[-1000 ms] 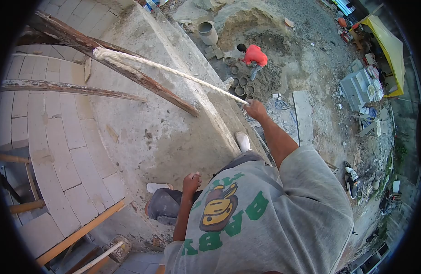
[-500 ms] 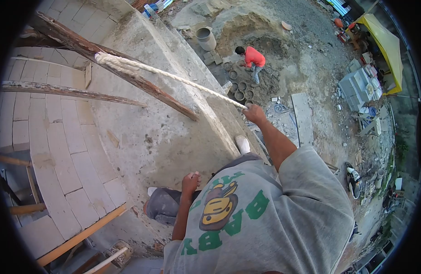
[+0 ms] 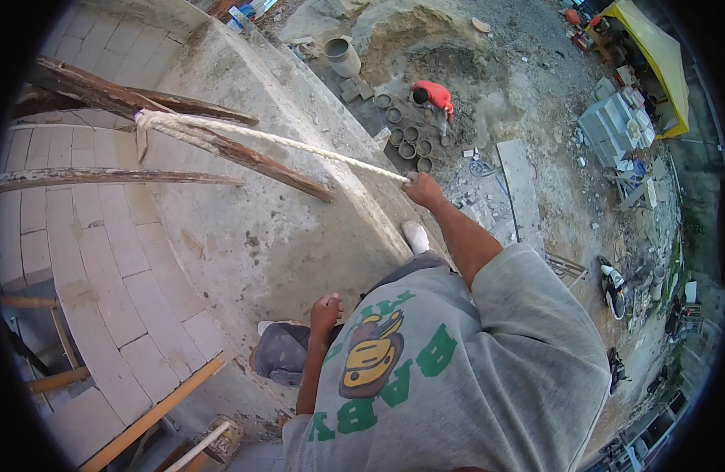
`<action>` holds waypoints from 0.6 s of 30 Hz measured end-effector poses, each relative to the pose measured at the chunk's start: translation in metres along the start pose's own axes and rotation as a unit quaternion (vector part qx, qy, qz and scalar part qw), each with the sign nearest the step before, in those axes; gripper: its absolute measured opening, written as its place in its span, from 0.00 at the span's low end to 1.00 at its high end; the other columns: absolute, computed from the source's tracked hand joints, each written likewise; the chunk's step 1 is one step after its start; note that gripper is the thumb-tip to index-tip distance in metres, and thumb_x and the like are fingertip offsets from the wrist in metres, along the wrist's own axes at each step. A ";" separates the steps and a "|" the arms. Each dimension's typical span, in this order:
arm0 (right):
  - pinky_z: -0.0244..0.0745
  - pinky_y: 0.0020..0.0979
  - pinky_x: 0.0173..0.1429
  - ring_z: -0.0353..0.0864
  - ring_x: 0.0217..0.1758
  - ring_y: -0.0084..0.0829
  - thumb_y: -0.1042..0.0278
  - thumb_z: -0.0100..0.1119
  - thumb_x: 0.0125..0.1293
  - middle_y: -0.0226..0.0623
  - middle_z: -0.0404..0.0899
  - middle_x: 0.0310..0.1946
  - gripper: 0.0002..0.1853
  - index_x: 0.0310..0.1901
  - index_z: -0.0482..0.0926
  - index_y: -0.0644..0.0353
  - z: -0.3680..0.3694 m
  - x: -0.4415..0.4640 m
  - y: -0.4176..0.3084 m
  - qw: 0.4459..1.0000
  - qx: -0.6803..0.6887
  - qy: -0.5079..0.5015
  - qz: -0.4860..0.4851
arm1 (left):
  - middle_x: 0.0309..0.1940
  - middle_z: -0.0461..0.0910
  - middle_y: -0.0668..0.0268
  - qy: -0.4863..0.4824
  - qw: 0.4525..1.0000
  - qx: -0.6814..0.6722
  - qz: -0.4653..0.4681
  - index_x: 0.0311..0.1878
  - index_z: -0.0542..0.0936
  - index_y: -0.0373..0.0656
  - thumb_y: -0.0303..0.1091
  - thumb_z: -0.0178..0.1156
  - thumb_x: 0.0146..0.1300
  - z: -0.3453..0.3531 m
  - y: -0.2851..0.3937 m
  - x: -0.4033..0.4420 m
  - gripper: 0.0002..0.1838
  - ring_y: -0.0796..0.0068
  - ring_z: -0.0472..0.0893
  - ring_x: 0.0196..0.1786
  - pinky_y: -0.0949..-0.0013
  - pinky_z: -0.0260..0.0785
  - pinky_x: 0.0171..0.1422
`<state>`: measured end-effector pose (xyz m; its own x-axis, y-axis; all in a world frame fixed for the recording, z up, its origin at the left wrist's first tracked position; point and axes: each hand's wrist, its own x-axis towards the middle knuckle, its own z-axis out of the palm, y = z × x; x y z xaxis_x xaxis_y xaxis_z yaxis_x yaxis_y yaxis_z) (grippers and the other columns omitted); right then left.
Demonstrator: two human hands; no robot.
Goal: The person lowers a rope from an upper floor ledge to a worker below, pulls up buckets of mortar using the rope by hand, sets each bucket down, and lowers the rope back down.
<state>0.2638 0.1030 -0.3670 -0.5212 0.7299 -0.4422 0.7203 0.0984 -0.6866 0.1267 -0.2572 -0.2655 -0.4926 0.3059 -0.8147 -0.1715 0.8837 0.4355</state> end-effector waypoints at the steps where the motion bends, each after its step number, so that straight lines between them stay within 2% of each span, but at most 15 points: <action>1: 0.72 0.42 0.47 0.78 0.41 0.50 0.54 0.52 0.53 0.52 0.79 0.35 0.18 0.39 0.80 0.58 0.000 0.000 0.000 1.000 0.003 0.005 -0.004 | 0.21 0.76 0.67 0.004 1.000 -0.003 0.004 0.37 0.78 0.39 0.44 0.50 0.63 0.000 -0.004 0.002 0.17 0.82 0.71 0.20 0.76 0.62 0.24; 5: 0.72 0.42 0.46 0.78 0.39 0.50 0.54 0.52 0.52 0.52 0.79 0.34 0.18 0.39 0.79 0.59 0.007 0.007 0.007 1.000 -0.015 0.020 0.015 | 0.21 0.77 0.66 -0.004 1.000 -0.011 0.008 0.37 0.78 0.38 0.44 0.51 0.63 0.000 -0.010 0.007 0.17 0.82 0.72 0.19 0.76 0.62 0.23; 18: 0.73 0.43 0.43 0.78 0.36 0.50 0.53 0.55 0.54 0.52 0.78 0.30 0.18 0.38 0.81 0.58 0.015 0.009 0.008 0.999 0.022 0.020 -0.035 | 0.21 0.77 0.66 -0.008 1.000 0.021 0.004 0.36 0.79 0.36 0.43 0.50 0.63 -0.001 0.002 0.003 0.17 0.81 0.73 0.19 0.76 0.63 0.24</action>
<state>0.2578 0.1005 -0.3852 -0.5505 0.7490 -0.3688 0.6616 0.1219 -0.7399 0.1237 -0.2553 -0.2667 -0.4793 0.3178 -0.8181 -0.1317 0.8956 0.4250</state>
